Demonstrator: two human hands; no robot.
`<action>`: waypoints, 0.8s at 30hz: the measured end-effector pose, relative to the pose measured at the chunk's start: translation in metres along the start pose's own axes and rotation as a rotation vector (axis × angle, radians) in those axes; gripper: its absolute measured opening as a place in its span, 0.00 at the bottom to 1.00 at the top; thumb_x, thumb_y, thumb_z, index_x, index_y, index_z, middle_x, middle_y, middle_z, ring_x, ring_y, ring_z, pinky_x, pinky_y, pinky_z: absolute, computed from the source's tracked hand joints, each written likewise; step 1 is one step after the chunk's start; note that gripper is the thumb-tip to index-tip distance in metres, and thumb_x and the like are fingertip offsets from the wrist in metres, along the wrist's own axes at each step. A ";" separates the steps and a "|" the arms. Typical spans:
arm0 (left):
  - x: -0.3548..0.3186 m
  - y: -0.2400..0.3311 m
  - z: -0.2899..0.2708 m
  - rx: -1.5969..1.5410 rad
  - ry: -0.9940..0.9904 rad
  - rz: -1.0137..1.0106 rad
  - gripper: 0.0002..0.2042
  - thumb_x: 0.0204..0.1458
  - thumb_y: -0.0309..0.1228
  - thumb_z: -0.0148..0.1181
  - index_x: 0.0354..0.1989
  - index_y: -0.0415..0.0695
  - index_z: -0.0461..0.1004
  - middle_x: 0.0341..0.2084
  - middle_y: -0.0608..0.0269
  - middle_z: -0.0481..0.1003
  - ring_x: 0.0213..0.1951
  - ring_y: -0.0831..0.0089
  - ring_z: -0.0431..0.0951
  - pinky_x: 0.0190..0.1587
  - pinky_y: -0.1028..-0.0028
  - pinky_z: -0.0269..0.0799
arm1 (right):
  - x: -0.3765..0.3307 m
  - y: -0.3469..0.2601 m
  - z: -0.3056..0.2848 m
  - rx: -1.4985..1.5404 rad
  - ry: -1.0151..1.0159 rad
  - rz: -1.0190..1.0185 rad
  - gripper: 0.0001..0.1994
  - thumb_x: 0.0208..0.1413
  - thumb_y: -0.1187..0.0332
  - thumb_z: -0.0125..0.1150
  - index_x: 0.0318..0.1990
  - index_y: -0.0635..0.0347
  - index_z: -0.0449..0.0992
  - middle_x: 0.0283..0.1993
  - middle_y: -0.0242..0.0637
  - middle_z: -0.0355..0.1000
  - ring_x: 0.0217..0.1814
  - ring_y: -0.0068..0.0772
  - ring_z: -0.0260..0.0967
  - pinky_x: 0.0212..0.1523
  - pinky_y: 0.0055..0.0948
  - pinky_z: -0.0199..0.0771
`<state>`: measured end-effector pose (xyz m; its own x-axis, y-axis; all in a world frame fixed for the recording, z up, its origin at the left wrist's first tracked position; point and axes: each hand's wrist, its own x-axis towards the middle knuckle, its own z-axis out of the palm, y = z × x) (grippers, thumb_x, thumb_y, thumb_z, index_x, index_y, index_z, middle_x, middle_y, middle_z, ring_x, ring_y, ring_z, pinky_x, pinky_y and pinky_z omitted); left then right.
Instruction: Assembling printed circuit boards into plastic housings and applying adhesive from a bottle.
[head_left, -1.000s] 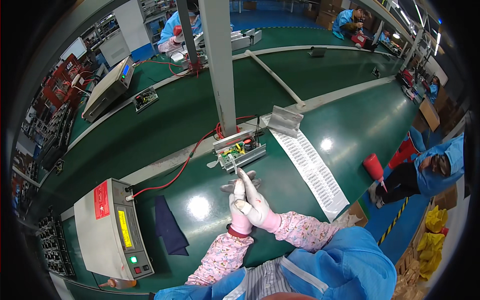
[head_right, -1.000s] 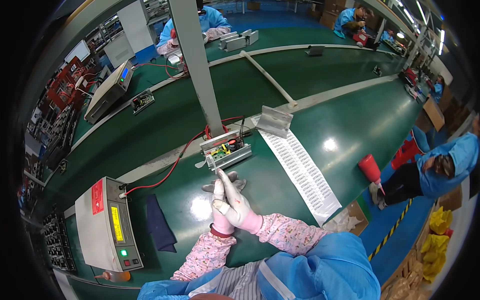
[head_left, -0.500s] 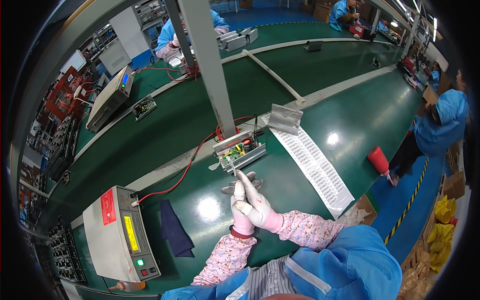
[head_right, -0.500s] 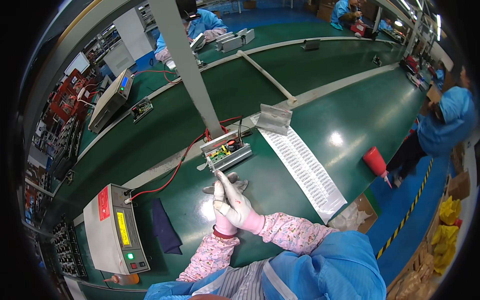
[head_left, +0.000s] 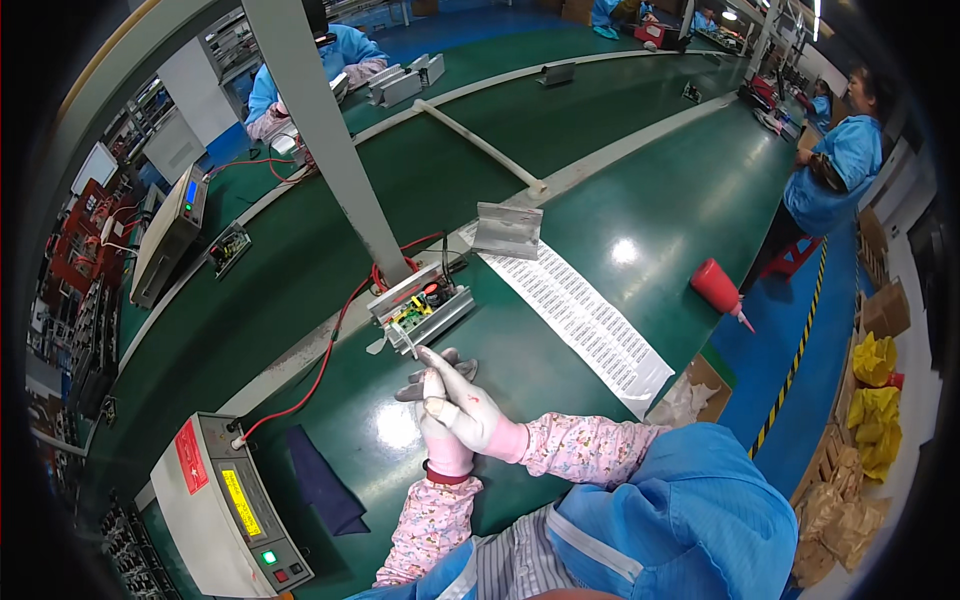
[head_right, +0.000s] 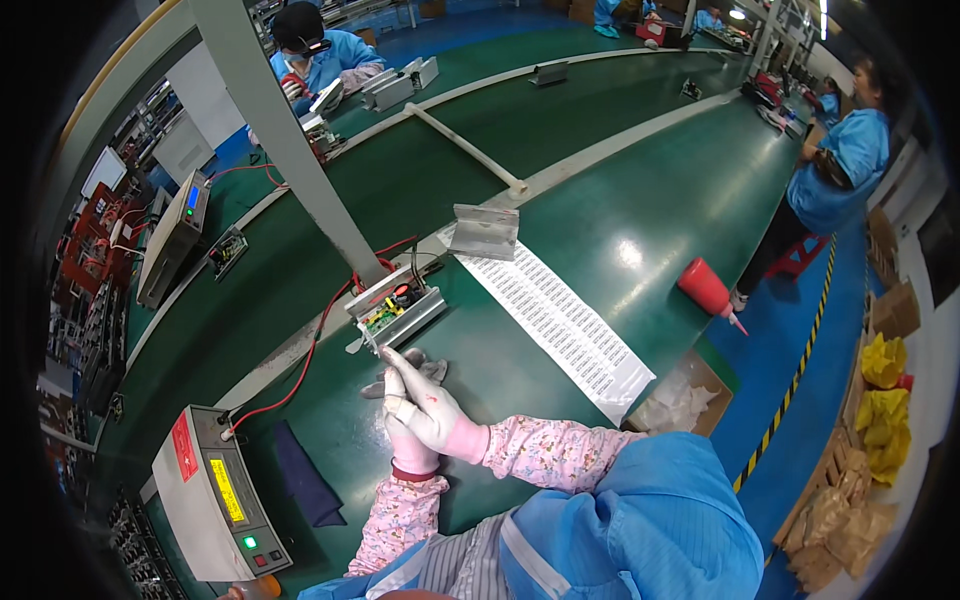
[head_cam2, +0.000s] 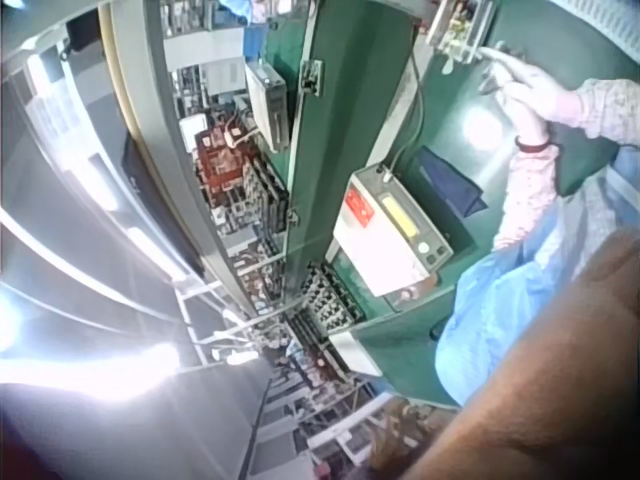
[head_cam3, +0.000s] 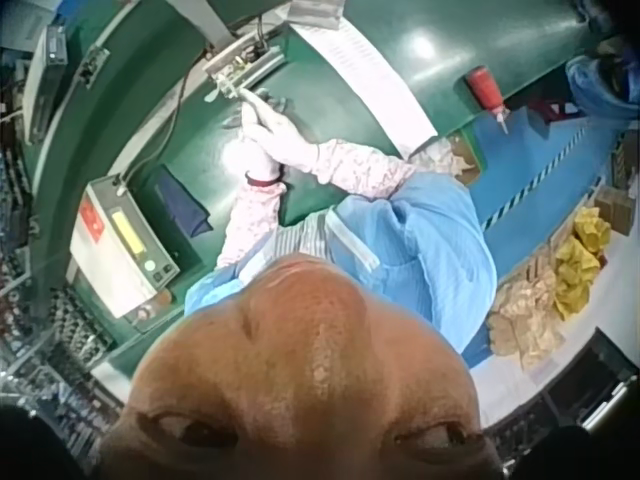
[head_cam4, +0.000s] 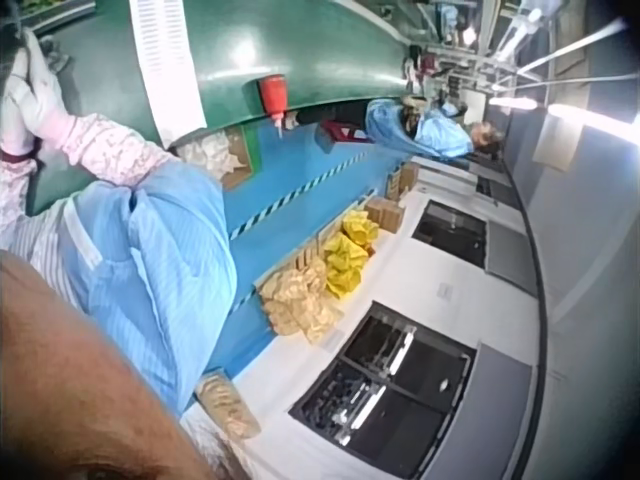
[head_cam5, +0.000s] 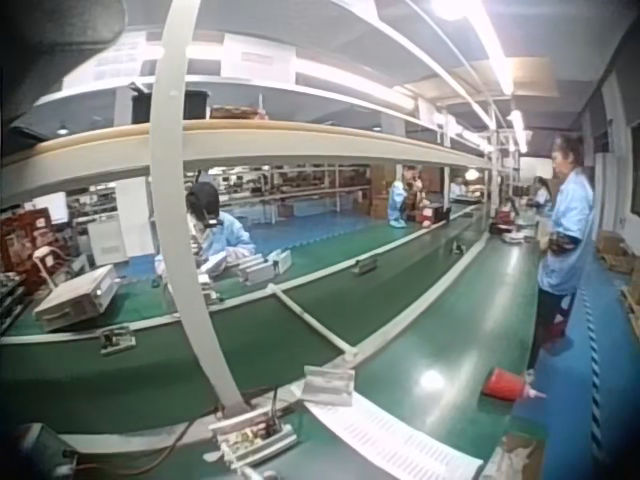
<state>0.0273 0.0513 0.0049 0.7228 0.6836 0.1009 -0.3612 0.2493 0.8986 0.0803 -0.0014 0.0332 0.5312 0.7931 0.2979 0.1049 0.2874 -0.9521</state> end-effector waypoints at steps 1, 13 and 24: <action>0.001 0.006 0.003 0.054 0.003 -0.037 0.25 0.72 0.41 0.36 0.67 0.35 0.64 0.61 0.47 0.71 0.56 0.59 0.75 0.61 0.64 0.69 | 0.000 -0.003 0.000 0.077 0.011 0.037 0.34 0.65 0.60 0.51 0.74 0.69 0.51 0.66 0.52 0.68 0.65 0.45 0.68 0.66 0.37 0.62; -0.008 0.006 0.009 0.142 0.037 0.083 0.20 0.71 0.34 0.41 0.66 0.37 0.66 0.59 0.54 0.72 0.54 0.69 0.75 0.58 0.70 0.69 | -0.001 -0.007 -0.011 -0.233 0.155 -0.248 0.26 0.67 0.64 0.49 0.69 0.66 0.63 0.61 0.47 0.74 0.59 0.39 0.73 0.64 0.34 0.63; -0.056 0.029 0.044 -0.135 0.111 -0.077 0.20 0.72 0.32 0.42 0.66 0.36 0.64 0.60 0.52 0.71 0.54 0.68 0.75 0.58 0.72 0.70 | 0.009 -0.015 -0.017 0.102 0.235 -0.081 0.22 0.69 0.64 0.48 0.67 0.64 0.68 0.43 0.38 0.81 0.46 0.29 0.74 0.53 0.27 0.69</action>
<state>0.0025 -0.0103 0.0441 0.6847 0.7285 -0.0205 -0.3883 0.3885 0.8356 0.0980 -0.0073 0.0488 0.7064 0.6221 0.3375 0.0766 0.4069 -0.9103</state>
